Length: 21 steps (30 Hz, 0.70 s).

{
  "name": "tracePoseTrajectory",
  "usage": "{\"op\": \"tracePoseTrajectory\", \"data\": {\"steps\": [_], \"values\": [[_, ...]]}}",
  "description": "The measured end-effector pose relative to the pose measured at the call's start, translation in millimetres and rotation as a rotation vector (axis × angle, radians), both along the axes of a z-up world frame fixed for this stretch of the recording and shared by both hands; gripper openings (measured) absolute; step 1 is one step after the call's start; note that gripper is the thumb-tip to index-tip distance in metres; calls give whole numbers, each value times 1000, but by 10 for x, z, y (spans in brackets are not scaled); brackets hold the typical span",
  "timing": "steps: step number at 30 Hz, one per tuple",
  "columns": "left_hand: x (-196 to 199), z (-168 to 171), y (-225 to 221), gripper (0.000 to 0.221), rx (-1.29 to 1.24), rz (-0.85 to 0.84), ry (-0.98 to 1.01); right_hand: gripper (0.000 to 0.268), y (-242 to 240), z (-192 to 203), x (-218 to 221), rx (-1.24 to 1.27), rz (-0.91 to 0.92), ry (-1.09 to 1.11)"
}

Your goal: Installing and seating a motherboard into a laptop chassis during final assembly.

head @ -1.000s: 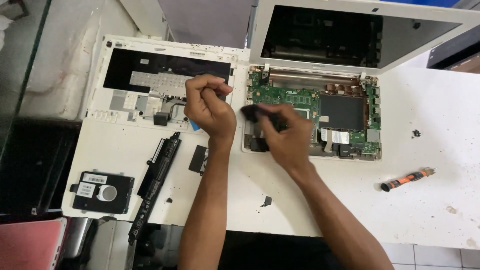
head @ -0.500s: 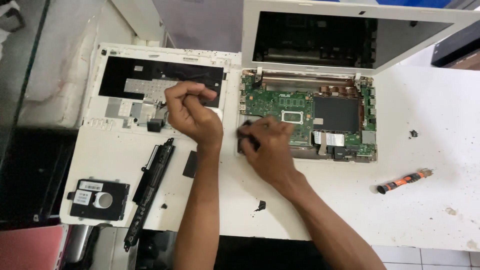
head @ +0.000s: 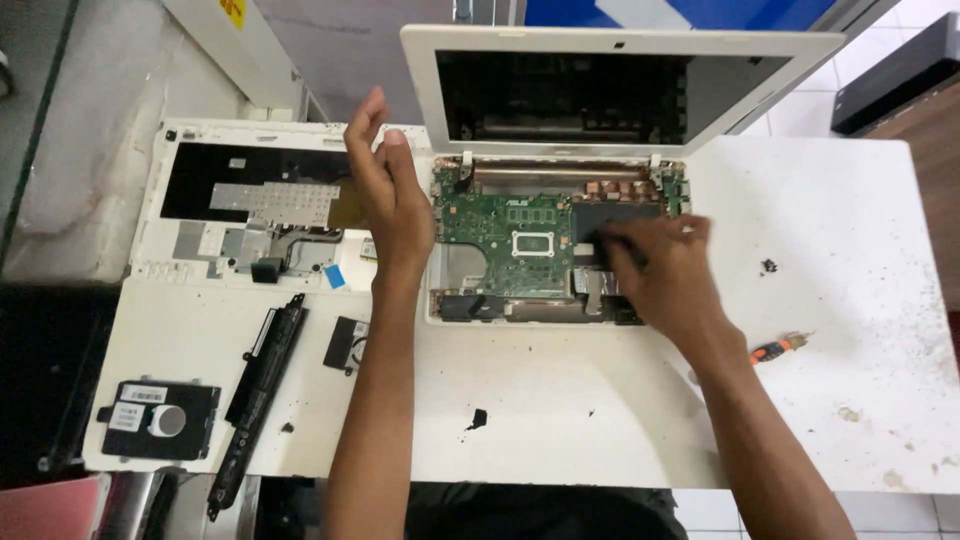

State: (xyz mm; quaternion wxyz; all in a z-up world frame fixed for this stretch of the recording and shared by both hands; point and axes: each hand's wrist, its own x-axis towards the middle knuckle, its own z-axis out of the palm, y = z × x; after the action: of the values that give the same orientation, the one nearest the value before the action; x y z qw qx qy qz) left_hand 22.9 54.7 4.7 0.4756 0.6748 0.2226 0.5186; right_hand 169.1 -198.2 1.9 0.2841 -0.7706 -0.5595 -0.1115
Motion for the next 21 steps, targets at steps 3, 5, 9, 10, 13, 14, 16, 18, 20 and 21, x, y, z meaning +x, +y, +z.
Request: {"op": "tracePoseTrajectory", "data": {"steps": [3,5,9,10,13,14,16,18,20,21], "values": [[169,175,-56,53,-92,-142,4,16,128,5,-170,162,-33,283],[191,418,-112,72,-199,-171,150,17,83,-58,-72,144,-83,272],[241,361,-92,86,-324,-171,301,13,97,-41,-119,10,-28,166],[305,196,-13,86,-326,-174,304,13,70,-37,-141,8,-31,168],[352,-160,148,81,-272,-160,230,14,21,-25,-237,-48,-17,167],[341,-172,152,82,-254,-167,246,15,13,-2,-251,-79,-32,183],[310,-196,154,82,-233,-175,263,16,6,34,-262,-108,-48,199],[264,-250,116,85,-240,-169,277,16,-30,42,-274,-167,-49,272],[208,-312,93,85,-247,-171,281,16,-26,52,-278,-187,-30,295],[161,-350,85,84,-252,-171,282,15,-15,52,-288,-205,-9,316]]}}
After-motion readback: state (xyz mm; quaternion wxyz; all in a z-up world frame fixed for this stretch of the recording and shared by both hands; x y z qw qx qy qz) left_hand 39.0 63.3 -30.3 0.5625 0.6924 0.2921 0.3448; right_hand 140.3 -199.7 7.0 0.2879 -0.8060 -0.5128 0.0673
